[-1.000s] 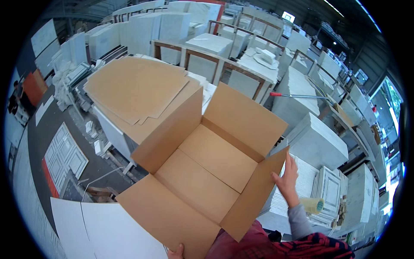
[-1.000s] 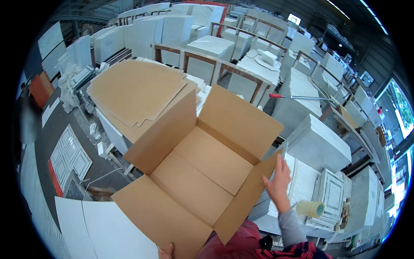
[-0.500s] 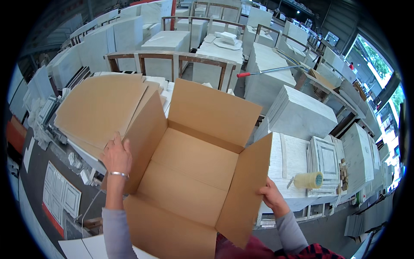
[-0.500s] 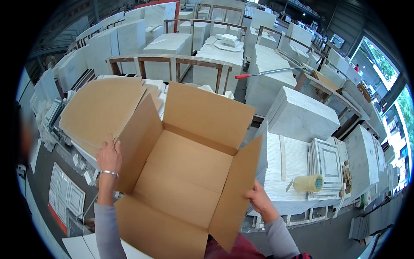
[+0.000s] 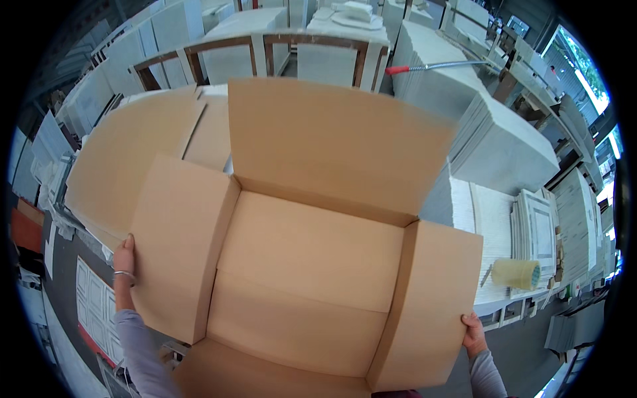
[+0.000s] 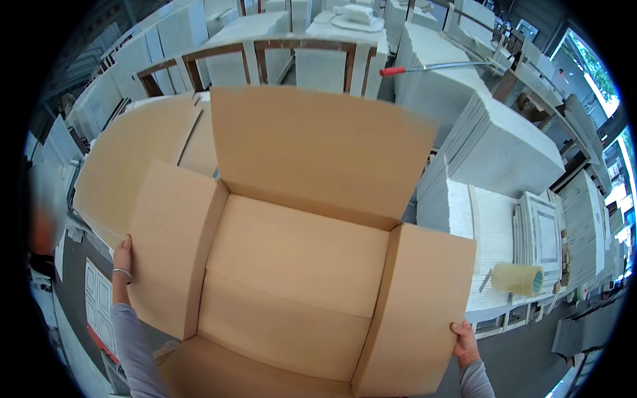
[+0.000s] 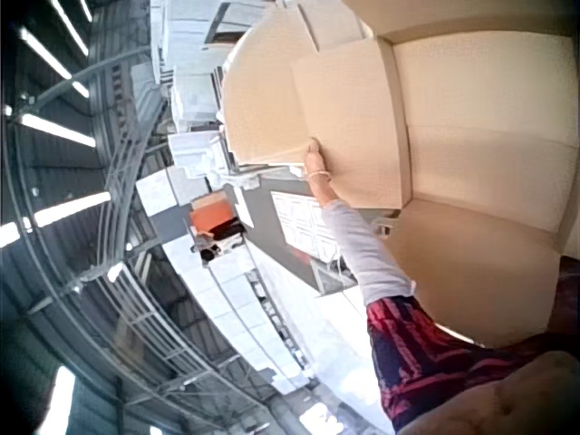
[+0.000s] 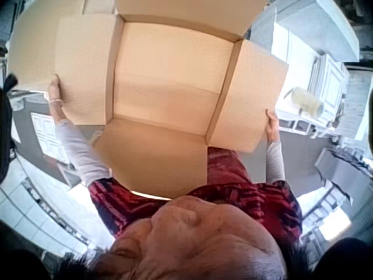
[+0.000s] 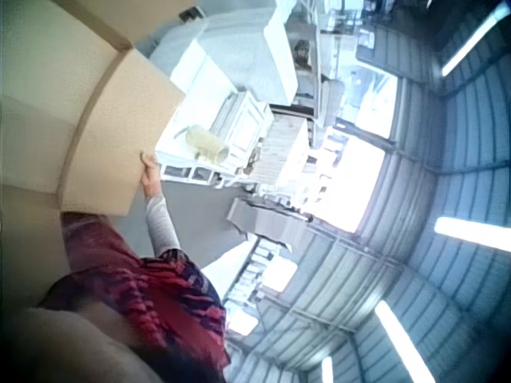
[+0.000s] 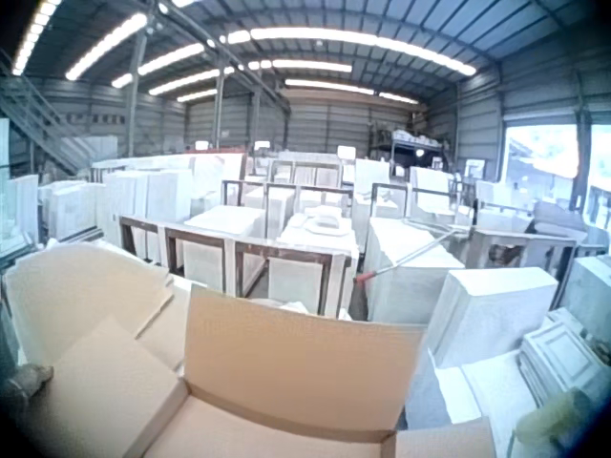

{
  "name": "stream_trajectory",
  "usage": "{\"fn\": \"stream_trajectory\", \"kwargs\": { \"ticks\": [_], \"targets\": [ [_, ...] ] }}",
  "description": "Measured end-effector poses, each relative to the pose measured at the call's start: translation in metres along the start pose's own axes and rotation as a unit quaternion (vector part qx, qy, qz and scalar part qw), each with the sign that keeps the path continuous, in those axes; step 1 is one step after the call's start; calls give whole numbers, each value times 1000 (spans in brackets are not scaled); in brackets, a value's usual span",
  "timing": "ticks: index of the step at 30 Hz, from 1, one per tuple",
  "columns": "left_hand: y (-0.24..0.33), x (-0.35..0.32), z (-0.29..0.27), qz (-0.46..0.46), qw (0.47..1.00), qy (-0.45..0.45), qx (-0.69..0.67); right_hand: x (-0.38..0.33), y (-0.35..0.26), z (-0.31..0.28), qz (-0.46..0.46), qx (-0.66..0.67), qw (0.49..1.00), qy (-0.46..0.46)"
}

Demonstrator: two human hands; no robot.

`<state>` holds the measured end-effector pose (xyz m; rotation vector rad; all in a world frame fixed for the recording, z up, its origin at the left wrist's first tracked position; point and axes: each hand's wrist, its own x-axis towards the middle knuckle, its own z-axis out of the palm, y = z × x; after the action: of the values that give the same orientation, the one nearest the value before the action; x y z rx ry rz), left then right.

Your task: The person assembles flat cardboard boxes by folding them into shape and sealing the seams with a handheld tape dispenser. They repeatedly pick up a flat box, fold it, apply tape, and place the finished box into a stack.

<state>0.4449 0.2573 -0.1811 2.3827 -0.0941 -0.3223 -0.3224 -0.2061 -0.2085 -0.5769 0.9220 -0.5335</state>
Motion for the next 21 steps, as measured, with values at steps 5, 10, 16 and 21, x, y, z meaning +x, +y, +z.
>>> {"fn": "stream_trajectory", "kwargs": {
  "ticks": [5,10,16,21],
  "targets": [
    [1,-29,69,-12,950,149,275,11,9,-10,40,-77,996,22],
    [31,-48,9,-9,976,156,151,-8,2,-65,1,-110,994,13],
    [161,-131,-55,47,988,105,101,-44,-36,-61,-99,-392,910,-89],
    [202,-193,-159,36,967,252,11,-19,-97,-20,-209,-375,889,-161]
  ]
}}
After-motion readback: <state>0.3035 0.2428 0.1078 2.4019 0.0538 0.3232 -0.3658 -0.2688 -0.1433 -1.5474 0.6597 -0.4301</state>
